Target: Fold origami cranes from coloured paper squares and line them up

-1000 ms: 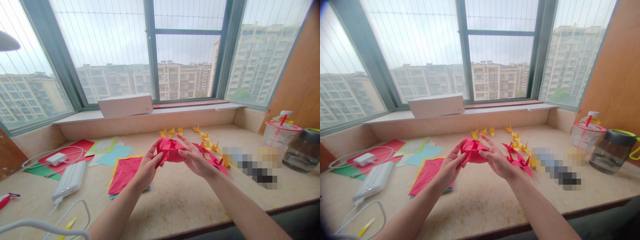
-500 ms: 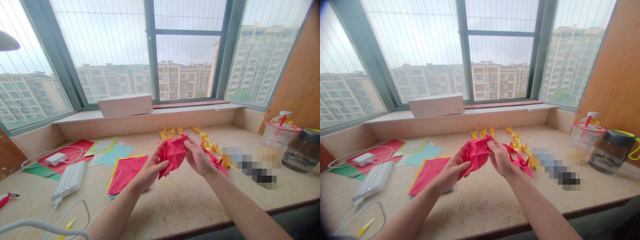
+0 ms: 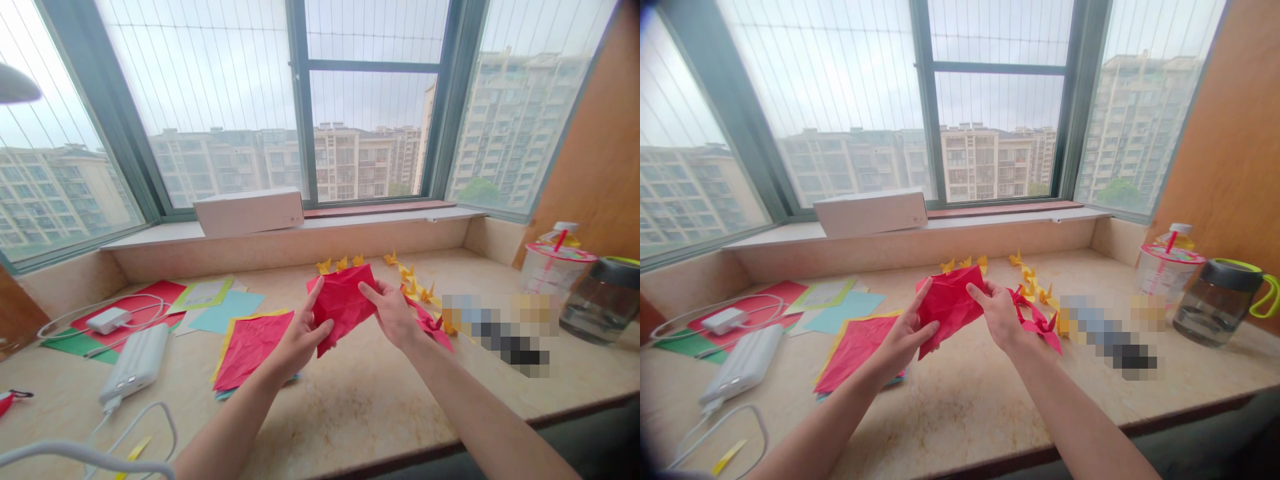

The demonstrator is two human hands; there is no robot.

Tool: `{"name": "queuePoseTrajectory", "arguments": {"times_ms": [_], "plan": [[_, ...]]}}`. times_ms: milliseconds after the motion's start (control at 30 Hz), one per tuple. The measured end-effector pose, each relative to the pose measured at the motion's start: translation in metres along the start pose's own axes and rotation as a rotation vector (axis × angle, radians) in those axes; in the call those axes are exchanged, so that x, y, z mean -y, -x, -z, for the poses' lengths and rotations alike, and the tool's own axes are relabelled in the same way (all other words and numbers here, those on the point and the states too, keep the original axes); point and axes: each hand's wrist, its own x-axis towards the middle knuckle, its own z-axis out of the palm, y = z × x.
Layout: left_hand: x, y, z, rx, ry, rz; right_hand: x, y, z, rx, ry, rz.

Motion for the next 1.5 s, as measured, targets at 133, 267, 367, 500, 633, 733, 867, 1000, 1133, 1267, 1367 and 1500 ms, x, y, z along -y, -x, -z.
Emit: {"name": "queuePoseTrajectory", "arguments": {"times_ms": [133, 267, 367, 500, 633, 733, 867, 1000, 1133, 1267, 1367, 1500], "plan": [[0.001, -0.001, -0.002, -0.026, -0.027, -0.016, -0.004, -0.002, 0.003, -0.092, 0.039, 0.049], [0.000, -0.004, 0.002, -0.118, -0.030, -0.043, -0.002, 0.002, 0.001, 0.167, 0.089, -0.079], [0.000, -0.008, 0.005, -0.156, -0.004, -0.046, -0.005, 0.001, 0.002, 0.115, 0.174, -0.100], [0.004, -0.013, 0.006, -0.172, 0.086, -0.062, -0.009, -0.005, 0.007, -0.065, 0.303, 0.005], [0.010, -0.016, 0.011, -0.184, 0.051, -0.057, -0.003, -0.004, 0.006, -0.012, 0.396, 0.017], [0.013, -0.018, 0.015, -0.176, -0.009, -0.050, 0.000, 0.000, 0.003, 0.059, 0.512, -0.038], [0.013, -0.021, 0.020, -0.270, -0.063, -0.138, -0.007, -0.002, 0.005, 0.138, 0.617, 0.016], [0.009, -0.023, 0.024, -0.318, -0.107, -0.142, -0.018, -0.011, 0.011, 0.083, 0.698, 0.168], [0.006, -0.022, 0.026, -0.220, -0.139, -0.062, -0.020, -0.015, 0.013, -0.026, 0.746, 0.219], [0.009, -0.022, 0.025, -0.231, -0.203, -0.066, -0.022, -0.017, 0.013, -0.093, 0.730, 0.206], [0.008, -0.021, 0.022, -0.218, -0.219, -0.052, -0.027, -0.020, 0.012, -0.101, 0.699, 0.178], [-0.006, -0.017, 0.021, -0.211, -0.274, -0.037, -0.027, -0.023, 0.011, -0.091, 0.661, 0.121]]}}
